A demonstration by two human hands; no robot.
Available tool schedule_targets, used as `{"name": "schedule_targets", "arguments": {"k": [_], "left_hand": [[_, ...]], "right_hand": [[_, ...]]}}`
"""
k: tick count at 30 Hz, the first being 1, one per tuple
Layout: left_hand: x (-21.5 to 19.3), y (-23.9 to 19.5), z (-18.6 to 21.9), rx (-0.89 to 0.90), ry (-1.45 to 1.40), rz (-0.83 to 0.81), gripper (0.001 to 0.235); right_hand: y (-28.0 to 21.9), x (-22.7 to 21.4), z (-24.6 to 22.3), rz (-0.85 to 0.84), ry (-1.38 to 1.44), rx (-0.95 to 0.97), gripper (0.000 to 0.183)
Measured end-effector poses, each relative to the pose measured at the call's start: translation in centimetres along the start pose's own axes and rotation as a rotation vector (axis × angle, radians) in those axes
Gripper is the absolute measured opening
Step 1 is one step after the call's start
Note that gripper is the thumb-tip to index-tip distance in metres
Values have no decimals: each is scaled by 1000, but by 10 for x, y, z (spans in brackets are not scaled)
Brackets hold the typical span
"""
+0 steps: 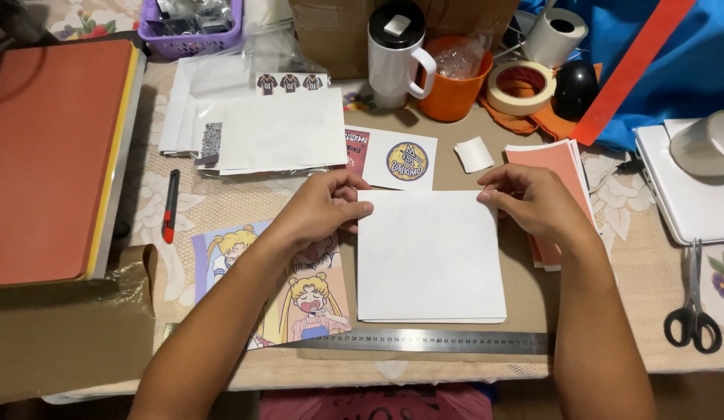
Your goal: The person cuts a strip of white tape and applies it to the corners of a stack of white paper sheets. They then place a gray cover sheet over the taped stack and press the edges to secure the assembly.
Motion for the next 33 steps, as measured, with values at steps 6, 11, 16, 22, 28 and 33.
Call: {"name": "schedule_targets", "arguments": {"k": [6,11,16,22,28,33], "left_hand": [[1,-18,-8,-24,57,10,55],[4,-19,-6,-9,99,27,54],[4,-19,-7,-8,86,31,55],[5,-26,-8,-5,36,56,57],[3,-23,-11,19,19,82,50],[1,-25,-7,42,26,115,49]], "right_hand": [[0,-4,-4,-1,-13,11,27],[0,-1,-5,-16,-24,14,28],[-6,-1,-16,-29,-16,17,38],[-3,4,1,-30,-61,37,34],[-5,1,0,-23,-55,60,33],[-5,-1,3,-16,-39,63,32]]}}
Point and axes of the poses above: each hand's wrist, its own y-axis towards the middle knuckle, its own x-axis out of the palm, z = x × y, the point moved 9 cm from there along y, towards the middle knuckle, and after that the axes turned 12 degrees about -y, right-handed, at the moved point
